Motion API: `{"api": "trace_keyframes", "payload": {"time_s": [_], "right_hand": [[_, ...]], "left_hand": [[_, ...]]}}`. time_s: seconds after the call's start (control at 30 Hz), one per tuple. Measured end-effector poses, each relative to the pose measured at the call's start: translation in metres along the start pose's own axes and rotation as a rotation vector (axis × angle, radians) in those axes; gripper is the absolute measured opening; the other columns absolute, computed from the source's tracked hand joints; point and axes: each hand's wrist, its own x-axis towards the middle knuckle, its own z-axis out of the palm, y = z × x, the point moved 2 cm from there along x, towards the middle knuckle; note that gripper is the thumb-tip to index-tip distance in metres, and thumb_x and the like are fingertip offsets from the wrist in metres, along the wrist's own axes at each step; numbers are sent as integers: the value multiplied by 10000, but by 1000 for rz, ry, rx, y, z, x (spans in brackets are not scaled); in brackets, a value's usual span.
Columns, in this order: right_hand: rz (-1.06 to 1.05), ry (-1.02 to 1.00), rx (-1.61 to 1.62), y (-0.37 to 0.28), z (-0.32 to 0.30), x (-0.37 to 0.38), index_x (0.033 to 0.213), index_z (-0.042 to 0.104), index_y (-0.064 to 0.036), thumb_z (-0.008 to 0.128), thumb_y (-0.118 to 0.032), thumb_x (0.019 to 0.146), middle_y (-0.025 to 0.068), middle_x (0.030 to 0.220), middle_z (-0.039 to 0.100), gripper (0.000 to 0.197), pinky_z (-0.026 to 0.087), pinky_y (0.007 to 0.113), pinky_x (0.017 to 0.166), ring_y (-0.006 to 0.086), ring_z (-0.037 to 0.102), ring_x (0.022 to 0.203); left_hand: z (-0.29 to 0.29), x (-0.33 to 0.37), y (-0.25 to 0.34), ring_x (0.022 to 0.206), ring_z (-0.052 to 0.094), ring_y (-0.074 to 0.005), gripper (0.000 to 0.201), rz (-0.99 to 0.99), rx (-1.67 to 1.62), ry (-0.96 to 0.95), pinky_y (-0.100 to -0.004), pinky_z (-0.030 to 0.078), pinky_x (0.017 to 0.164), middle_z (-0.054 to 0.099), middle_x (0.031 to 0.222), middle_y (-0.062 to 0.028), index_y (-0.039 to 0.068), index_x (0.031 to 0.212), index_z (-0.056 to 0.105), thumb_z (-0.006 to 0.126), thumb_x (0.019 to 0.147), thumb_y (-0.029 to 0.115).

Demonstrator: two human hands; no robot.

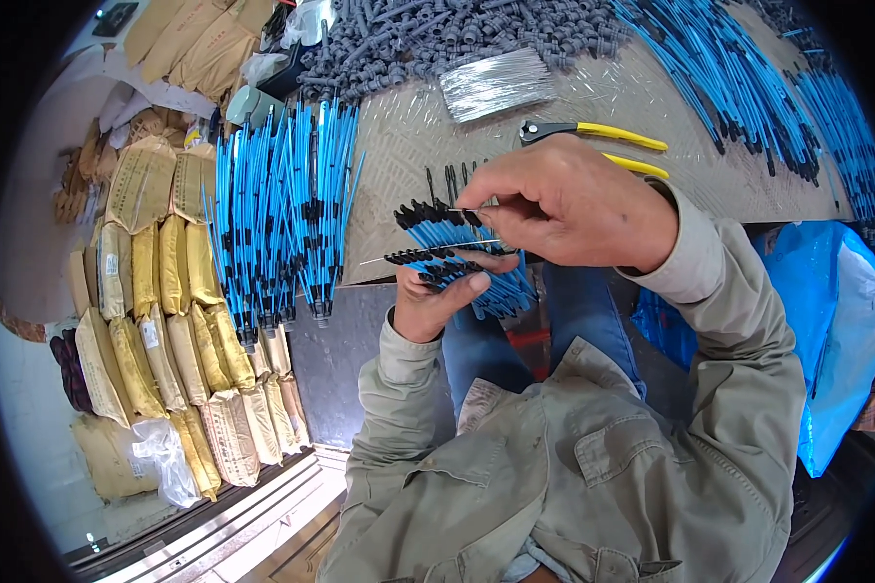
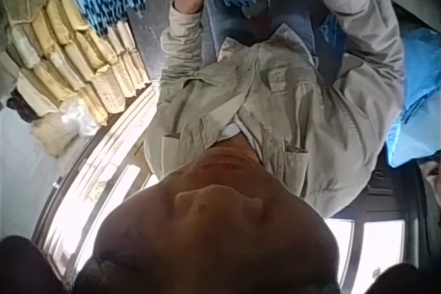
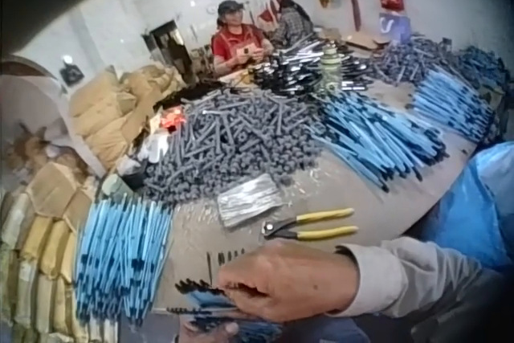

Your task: The person assembles a multi-pronged blue component by inserting blue plastic rods into a black hub, then uses pliers to adjust the rods.

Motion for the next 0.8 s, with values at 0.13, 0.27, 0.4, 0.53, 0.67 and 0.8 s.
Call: {"api": "trace_keyframes", "payload": {"time_s": [0.13, 0.27, 0.4, 0.53, 0.67, 0.8], "right_hand": [[7, 34, 27, -1, 2, 1, 879, 608, -28, 589, -32, 773, 95, 595, 553, 108, 369, 297, 439, 192, 519, 469], [46, 98, 51, -4, 4, -3, 872, 606, -27, 587, -32, 767, 104, 606, 556, 106, 382, 316, 449, 229, 527, 483], [11, 12, 14, 0, 0, -1, 864, 602, -26, 587, -33, 762, 114, 611, 555, 103, 388, 328, 456, 257, 533, 497], [-76, 20, -88, -1, 0, 3, 859, 600, -30, 588, -29, 752, 120, 613, 552, 109, 392, 335, 460, 272, 541, 510], [-71, 117, -18, 0, 7, 1, 856, 598, -31, 589, -27, 745, 125, 618, 553, 112, 394, 340, 461, 284, 548, 521], [-61, 104, 0, -3, 4, 1, 837, 588, -29, 571, -32, 741, 138, 614, 549, 98, 394, 360, 466, 307, 546, 533]], "left_hand": [[0, -1, -2, 918, 634, -245, 249, 2, -2, 6, -360, 499, 819, 660, 936, -163, -68, 993, 604, 657, 805, 86], [0, -4, -1, 921, 633, -248, 241, -25, -40, 27, -361, 496, 824, 660, 937, -167, -68, 996, 601, 649, 808, 75], [0, -3, -2, 917, 632, -248, 236, -15, -34, 24, -361, 492, 828, 659, 941, -174, -70, 990, 607, 649, 805, 69], [0, -3, -1, 912, 630, -245, 238, 9, -9, 17, -360, 487, 833, 660, 941, -179, -76, 981, 616, 656, 798, 71], [-1, -5, -2, 908, 629, -242, 238, 4, -30, 36, -360, 483, 838, 661, 938, -180, -82, 968, 627, 662, 791, 72], [1, -8, 1, 907, 629, -244, 234, 16, -7, 47, -363, 479, 842, 663, 931, -178, -82, 958, 636, 666, 783, 71]]}}
